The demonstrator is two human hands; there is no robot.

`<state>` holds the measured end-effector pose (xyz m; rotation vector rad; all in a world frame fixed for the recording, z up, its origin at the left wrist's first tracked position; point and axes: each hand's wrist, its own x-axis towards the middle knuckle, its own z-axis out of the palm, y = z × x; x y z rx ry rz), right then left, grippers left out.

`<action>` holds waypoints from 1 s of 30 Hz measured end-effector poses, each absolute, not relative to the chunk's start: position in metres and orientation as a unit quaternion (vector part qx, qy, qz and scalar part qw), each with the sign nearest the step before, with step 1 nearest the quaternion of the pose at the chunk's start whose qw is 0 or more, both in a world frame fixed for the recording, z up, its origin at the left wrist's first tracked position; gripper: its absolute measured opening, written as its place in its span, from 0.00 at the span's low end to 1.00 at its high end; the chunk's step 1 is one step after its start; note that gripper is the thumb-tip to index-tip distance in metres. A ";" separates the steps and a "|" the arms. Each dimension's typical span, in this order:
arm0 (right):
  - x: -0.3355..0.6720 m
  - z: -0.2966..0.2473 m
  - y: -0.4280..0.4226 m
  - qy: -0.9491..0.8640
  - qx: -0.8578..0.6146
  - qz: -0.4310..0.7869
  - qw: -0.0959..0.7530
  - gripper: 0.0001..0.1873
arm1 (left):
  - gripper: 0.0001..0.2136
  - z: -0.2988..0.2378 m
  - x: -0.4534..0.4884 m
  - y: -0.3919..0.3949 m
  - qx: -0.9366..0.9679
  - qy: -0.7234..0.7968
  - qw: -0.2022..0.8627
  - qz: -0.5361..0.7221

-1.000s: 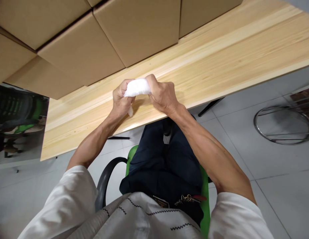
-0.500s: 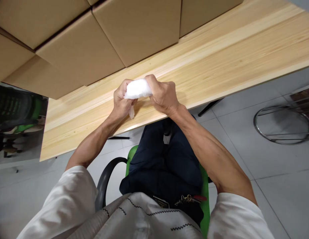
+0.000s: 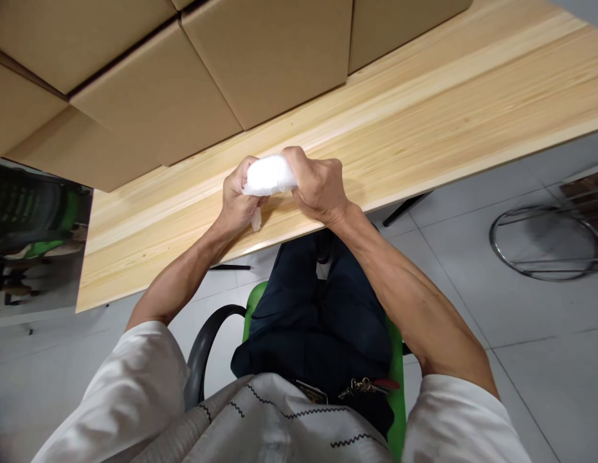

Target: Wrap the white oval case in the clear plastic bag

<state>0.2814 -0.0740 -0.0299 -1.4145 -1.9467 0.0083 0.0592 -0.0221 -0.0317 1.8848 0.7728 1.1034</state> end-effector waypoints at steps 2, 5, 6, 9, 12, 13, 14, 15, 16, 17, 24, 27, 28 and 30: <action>0.279 -0.017 -0.080 -0.756 -0.577 0.020 0.309 0.35 | 0.29 -0.032 0.059 -0.024 0.751 0.317 0.394 0.425; 0.276 -0.006 -0.084 -0.758 -0.594 0.032 0.269 0.36 | 0.27 -0.030 0.061 -0.027 0.748 0.325 0.395 0.423; 0.276 -0.005 -0.084 -0.759 -0.593 0.033 0.267 0.36 | 0.26 -0.029 0.061 -0.028 0.746 0.330 0.396 0.423; 0.278 -0.010 -0.083 -0.762 -0.582 0.033 0.282 0.34 | 0.22 -0.027 0.064 -0.031 0.741 0.346 0.396 0.418; 0.281 -0.018 -0.080 -0.764 -0.567 0.027 0.308 0.32 | 0.20 -0.026 0.064 -0.031 0.745 0.344 0.395 0.413; 0.281 -0.020 -0.080 -0.764 -0.563 0.025 0.313 0.32 | 0.20 -0.027 0.063 -0.030 0.747 0.339 0.395 0.414; 0.281 -0.021 -0.080 -0.764 -0.562 0.022 0.317 0.31 | 0.20 -0.027 0.063 -0.030 0.749 0.334 0.394 0.416; 0.281 -0.022 -0.080 -0.763 -0.561 0.019 0.320 0.31 | 0.21 -0.028 0.062 -0.029 0.750 0.329 0.393 0.418; 0.281 -0.022 -0.080 -0.762 -0.562 0.016 0.322 0.31 | 0.21 -0.028 0.061 -0.028 0.752 0.326 0.390 0.420; 0.281 -0.022 -0.080 -0.761 -0.562 0.012 0.324 0.30 | 0.21 -0.028 0.061 -0.028 0.754 0.326 0.386 0.421; 0.275 -0.020 -0.079 -0.746 -0.583 -0.020 0.321 0.25 | 0.15 -0.019 0.042 -0.014 0.802 0.324 0.282 0.415; 0.275 -0.019 -0.079 -0.743 -0.598 -0.021 0.298 0.24 | 0.13 -0.016 0.030 -0.005 0.831 0.333 0.218 0.389; 0.274 -0.019 -0.079 -0.744 -0.602 -0.020 0.289 0.23 | 0.12 -0.016 0.026 -0.002 0.839 0.334 0.206 0.378; 0.274 -0.018 -0.079 -0.746 -0.608 -0.021 0.272 0.23 | 0.09 -0.017 0.021 0.002 0.854 0.338 0.185 0.349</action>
